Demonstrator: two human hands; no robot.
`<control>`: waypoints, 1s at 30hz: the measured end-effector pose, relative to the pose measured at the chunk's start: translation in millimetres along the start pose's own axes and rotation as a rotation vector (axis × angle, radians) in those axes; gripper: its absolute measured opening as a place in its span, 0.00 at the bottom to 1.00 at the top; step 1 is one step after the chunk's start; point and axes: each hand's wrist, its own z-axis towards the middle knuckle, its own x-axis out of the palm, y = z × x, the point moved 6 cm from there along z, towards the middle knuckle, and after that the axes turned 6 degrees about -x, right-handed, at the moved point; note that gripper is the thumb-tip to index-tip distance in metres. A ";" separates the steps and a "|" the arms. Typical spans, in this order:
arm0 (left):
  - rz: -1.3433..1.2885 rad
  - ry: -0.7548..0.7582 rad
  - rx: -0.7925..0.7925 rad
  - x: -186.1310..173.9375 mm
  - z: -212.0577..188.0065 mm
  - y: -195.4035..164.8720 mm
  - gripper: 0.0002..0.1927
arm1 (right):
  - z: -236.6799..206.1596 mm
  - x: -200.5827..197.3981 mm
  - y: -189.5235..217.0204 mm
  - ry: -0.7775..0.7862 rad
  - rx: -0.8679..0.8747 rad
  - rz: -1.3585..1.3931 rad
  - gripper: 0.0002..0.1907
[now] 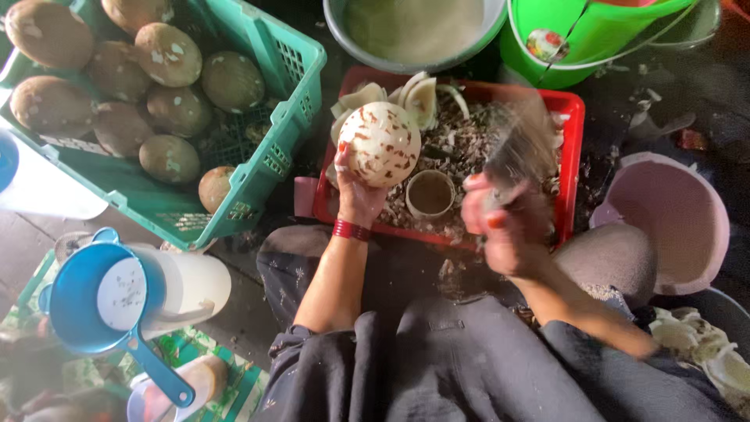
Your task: The person peels coconuts using a knife, removing the outer husk and placing the peeled coconuts into a bucket of water. The person works over a red tray that collects the husk debris.
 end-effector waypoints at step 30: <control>0.361 -0.121 0.626 -14.7 -283.4 -356.4 0.35 | 132.1 375.1 62.9 0.636 -0.499 0.113 0.11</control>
